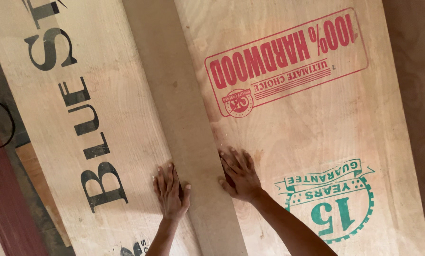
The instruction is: The person measures a large plywood sheet with a tape measure, then uses a handheld electric circular saw to cut along a straight line. The person sits on the floor during the cutting process.
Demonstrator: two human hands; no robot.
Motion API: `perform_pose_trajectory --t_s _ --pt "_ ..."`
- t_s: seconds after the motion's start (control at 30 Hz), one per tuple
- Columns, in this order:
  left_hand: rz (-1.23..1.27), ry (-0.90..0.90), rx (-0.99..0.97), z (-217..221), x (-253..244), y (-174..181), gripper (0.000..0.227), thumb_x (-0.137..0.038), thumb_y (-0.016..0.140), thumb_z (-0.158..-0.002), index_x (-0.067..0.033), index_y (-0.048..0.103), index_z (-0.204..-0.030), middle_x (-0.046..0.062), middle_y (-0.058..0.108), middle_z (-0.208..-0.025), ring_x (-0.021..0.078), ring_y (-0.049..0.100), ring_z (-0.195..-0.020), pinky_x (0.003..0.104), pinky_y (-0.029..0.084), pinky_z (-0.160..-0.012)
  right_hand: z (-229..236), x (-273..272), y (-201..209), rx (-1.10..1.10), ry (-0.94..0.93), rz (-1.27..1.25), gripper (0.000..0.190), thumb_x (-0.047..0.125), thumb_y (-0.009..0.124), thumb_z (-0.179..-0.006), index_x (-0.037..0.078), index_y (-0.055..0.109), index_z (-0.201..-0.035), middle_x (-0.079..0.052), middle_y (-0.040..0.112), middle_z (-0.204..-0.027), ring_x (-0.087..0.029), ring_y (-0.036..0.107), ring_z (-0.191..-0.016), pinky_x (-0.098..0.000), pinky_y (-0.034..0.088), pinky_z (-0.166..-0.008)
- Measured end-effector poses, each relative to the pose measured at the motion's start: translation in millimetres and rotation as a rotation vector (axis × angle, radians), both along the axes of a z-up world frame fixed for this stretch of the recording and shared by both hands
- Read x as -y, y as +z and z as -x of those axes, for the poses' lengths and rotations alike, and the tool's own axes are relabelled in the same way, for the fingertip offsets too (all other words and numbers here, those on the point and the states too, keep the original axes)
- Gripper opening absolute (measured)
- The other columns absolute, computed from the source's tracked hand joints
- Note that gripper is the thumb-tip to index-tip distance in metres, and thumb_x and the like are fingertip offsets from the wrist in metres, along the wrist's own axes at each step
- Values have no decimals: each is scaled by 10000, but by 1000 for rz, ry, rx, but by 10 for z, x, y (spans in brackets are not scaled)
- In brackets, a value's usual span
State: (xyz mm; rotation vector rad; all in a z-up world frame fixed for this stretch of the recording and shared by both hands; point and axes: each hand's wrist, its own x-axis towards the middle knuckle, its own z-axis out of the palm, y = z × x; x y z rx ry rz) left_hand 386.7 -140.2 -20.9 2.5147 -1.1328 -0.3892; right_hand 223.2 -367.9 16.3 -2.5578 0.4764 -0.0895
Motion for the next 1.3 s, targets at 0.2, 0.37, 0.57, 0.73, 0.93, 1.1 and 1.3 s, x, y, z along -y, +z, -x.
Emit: perform_pose_trajectory --t_s 0.2,0.37,0.57,0.73,0.93,1.1,1.3 --pt "10 4 -5 10 -17 -7 807 -596 320 -1028 5 351 -1567 103 283 -1688 383 95 -1591 566 17 -1270 22 -24 -7 -2 2 30 701 456 566 -949 25 466 -1493 -91 330 -1655 -346 210 -1548 -598 115 -1229" --pt "-21 -8 3 -19 -25 -21 823 -612 312 -1024 -1 338 -1574 106 273 -1690 385 83 -1589 567 6 -1267 -7 -42 -38 11 -18 56 698 443 590 -919 30 470 -1468 -97 347 -1646 -346 250 -1539 -601 130 -1236" --pt "-92 -1 1 3 -38 -86 842 -639 257 -1014 -16 339 -1574 89 252 -1693 375 68 -1583 571 -20 -1259 -18 -70 -59 -25 -40 63 748 431 595 -879 6 469 -1481 -120 360 -1626 -343 265 -1524 -610 138 -1224" --pt "-82 5 24 15 -47 -71 830 -632 277 -1009 -23 348 -1569 84 254 -1696 363 73 -1590 566 -11 -1268 -10 -91 -69 -24 -40 77 735 429 594 -882 -1 474 -1467 -126 359 -1628 -340 267 -1528 -614 144 -1226" --pt "-50 20 23 29 -14 -25 817 -588 372 -990 0 357 -1557 92 266 -1695 356 88 -1595 564 9 -1275 -32 -77 -63 -11 -90 19 734 449 611 -856 21 496 -1440 -142 370 -1615 -328 283 -1516 -585 144 -1232" --pt "-31 16 61 5 28 -9 823 -584 422 -971 7 375 -1542 110 278 -1683 360 108 -1586 578 25 -1267 -47 -40 -40 3 -107 -18 791 445 645 -835 -9 470 -1458 -176 382 -1602 -333 294 -1514 -580 147 -1227" --pt "36 80 56 337 -34 -79 714 -507 347 -1059 -53 294 -1607 160 223 -1695 330 139 -1590 573 50 -1280 10 -79 -85 110 -118 10 754 433 646 -870 14 475 -1474 -167 434 -1595 -331 355 -1513 -567 191 -1251"
